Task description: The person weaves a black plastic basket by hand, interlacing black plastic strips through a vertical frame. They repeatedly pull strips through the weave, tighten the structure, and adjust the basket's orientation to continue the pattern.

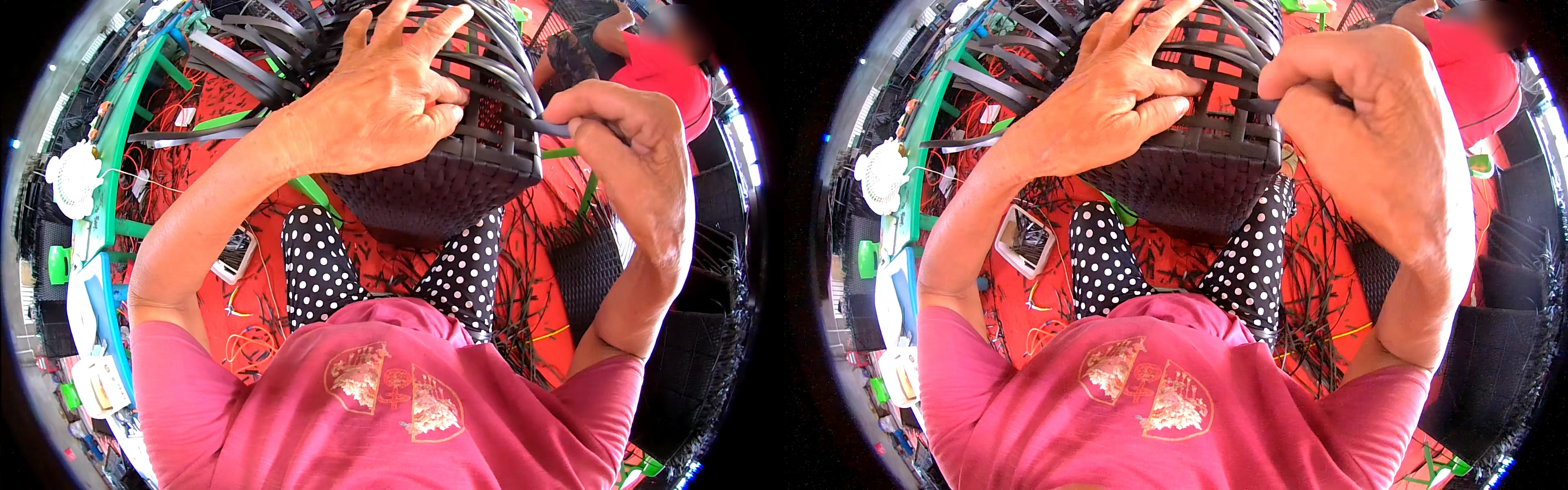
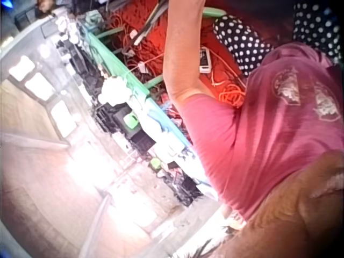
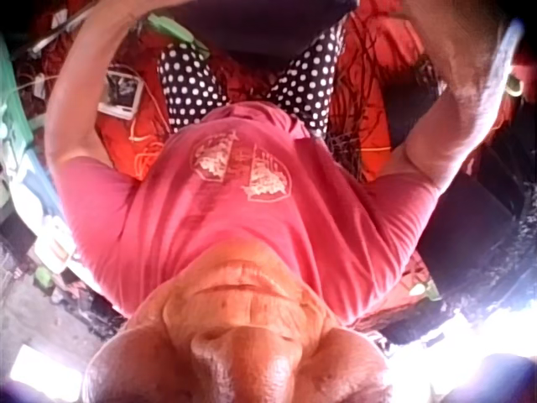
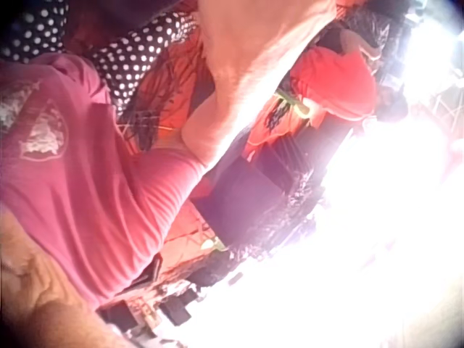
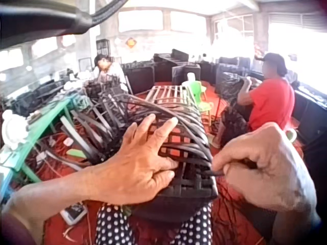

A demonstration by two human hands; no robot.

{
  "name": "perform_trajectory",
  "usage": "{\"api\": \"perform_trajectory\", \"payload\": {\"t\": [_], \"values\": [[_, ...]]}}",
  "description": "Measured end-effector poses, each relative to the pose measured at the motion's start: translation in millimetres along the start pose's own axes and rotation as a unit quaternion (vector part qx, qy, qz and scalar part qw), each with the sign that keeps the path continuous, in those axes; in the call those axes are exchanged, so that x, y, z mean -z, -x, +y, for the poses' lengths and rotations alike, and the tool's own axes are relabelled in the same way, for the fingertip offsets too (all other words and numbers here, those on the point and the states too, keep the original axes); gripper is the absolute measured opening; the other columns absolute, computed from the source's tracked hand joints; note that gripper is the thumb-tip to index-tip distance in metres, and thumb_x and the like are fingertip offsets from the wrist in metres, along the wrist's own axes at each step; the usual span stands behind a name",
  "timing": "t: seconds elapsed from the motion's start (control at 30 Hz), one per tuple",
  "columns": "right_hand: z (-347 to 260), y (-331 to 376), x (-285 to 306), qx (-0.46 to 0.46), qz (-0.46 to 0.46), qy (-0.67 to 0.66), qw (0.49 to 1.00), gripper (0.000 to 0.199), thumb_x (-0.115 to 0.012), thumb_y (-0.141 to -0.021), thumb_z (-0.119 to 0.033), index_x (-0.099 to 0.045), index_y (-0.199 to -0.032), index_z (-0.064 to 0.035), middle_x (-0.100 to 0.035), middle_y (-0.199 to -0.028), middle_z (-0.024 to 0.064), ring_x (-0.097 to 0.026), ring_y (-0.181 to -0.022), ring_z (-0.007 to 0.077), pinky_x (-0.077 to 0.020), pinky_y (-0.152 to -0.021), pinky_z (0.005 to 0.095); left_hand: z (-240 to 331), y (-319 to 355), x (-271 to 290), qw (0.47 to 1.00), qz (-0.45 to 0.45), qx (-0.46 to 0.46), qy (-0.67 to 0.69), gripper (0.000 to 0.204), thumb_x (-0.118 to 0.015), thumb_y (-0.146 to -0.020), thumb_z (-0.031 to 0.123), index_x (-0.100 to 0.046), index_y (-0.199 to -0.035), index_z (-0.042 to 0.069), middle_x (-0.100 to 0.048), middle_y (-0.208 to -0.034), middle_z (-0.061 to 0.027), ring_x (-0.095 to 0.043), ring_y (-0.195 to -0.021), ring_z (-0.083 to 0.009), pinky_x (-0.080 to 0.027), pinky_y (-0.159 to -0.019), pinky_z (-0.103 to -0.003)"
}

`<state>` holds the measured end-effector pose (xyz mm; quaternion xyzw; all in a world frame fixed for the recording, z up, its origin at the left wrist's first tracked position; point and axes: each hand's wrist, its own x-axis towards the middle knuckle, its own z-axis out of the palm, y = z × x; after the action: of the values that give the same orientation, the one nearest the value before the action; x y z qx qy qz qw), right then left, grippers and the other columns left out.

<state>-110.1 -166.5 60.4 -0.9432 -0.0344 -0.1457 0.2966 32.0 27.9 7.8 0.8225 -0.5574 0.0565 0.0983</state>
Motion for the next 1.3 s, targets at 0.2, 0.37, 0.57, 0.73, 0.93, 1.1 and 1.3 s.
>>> {"api": "perform_trajectory", "payload": {"t": [0.2,0.37,0.57,0.73,0.93,1.1,1.3], "values": [[31.4,-13.3,-19.2,0.008,-0.021,-0.052,0.998,0.016,-0.055,-0.084,-0.002,-0.067,-0.090,0.0068,-0.055,-0.071,-0.0027,-0.046,-0.064,0.0016,-0.0335,-0.056,0.0200,-2.2,-1.7,-4.6,0.999,0.003,-0.026,-0.019,0.042,-0.042,-0.098,0.036,-0.069,-0.102,0.003,-0.009,-0.156,-0.0317,0.000,-0.140,-0.0612,-0.007,-0.111,-0.070],[30.9,-16.0,-30.3,0.030,-0.030,-0.061,0.997,0.019,-0.054,-0.085,-0.004,-0.068,-0.094,0.0057,-0.057,-0.071,-0.0017,-0.047,-0.063,0.0021,-0.0350,-0.056,0.0196,11.2,-8.2,16.5,0.997,-0.067,-0.006,0.044,0.039,-0.045,-0.097,0.035,-0.067,-0.108,0.004,-0.006,-0.156,-0.0325,0.000,-0.139,-0.0630,-0.009,-0.111,-0.069],[25.9,-11.8,-42.7,0.075,0.052,-0.014,0.996,0.018,-0.058,-0.078,-0.006,-0.070,-0.089,0.0010,-0.063,-0.071,0.0193,-0.065,-0.064,0.0308,-0.0505,-0.063,0.0375,-3.6,-16.2,-18.4,0.983,0.164,-0.018,0.077,0.012,-0.069,-0.077,0.011,-0.070,-0.088,0.008,-0.050,-0.135,-0.0149,-0.046,-0.122,-0.0332,-0.039,-0.101,-0.041],[14.3,4.5,-40.2,0.170,0.129,0.179,0.961,0.012,-0.066,-0.081,-0.003,-0.069,-0.091,0.0022,-0.066,-0.081,0.0165,-0.066,-0.075,0.0309,-0.0512,-0.070,0.0337,-2.0,-14.8,-12.0,0.982,0.126,0.013,0.139,0.012,-0.068,-0.083,0.014,-0.064,-0.086,0.003,-0.042,-0.144,-0.0190,-0.036,-0.136,-0.0320,-0.030,-0.109,-0.039],[-16.4,15.0,-28.8,0.265,0.243,0.033,0.933,0.016,-0.064,-0.088,0.001,-0.071,-0.102,0.0011,-0.070,-0.083,0.0088,-0.065,-0.072,0.0121,-0.0509,-0.066,0.0244,-12.0,-10.0,0.7,0.957,0.037,0.058,0.281,0.014,-0.066,-0.085,0.013,-0.061,-0.084,0.000,-0.053,-0.129,-0.0163,-0.036,-0.136,-0.0273,-0.030,-0.107,-0.038],[-34.2,-1.8,-39.5,0.010,0.076,-0.051,0.996,0.020,-0.061,-0.091,-0.003,-0.071,-0.108,-0.0024,-0.067,-0.072,0.0037,-0.059,-0.062,0.0052,-0.0482,-0.060,0.0204,-17.6,-2.4,11.6,0.927,0.002,0.107,0.359,0.010,-0.064,-0.088,0.011,-0.062,-0.084,0.001,-0.060,-0.101,-0.0010,-0.050,-0.109,-0.0112,-0.037,-0.095,-0.027],[-26.1,-5.9,-47.3,0.108,0.117,-0.284,0.946,0.018,-0.060,-0.092,0.001,-0.068,-0.108,0.0053,-0.070,-0.095,0.0081,-0.066,-0.084,0.0116,-0.0525,-0.078,0.0241,-28.9,1.4,6.3,0.885,-0.018,0.102,0.454,0.014,-0.063,-0.091,0.013,-0.067,-0.095,0.000,-0.062,-0.103,0.0007,-0.054,-0.100,-0.0081,-0.039,-0.094,-0.025]]}}
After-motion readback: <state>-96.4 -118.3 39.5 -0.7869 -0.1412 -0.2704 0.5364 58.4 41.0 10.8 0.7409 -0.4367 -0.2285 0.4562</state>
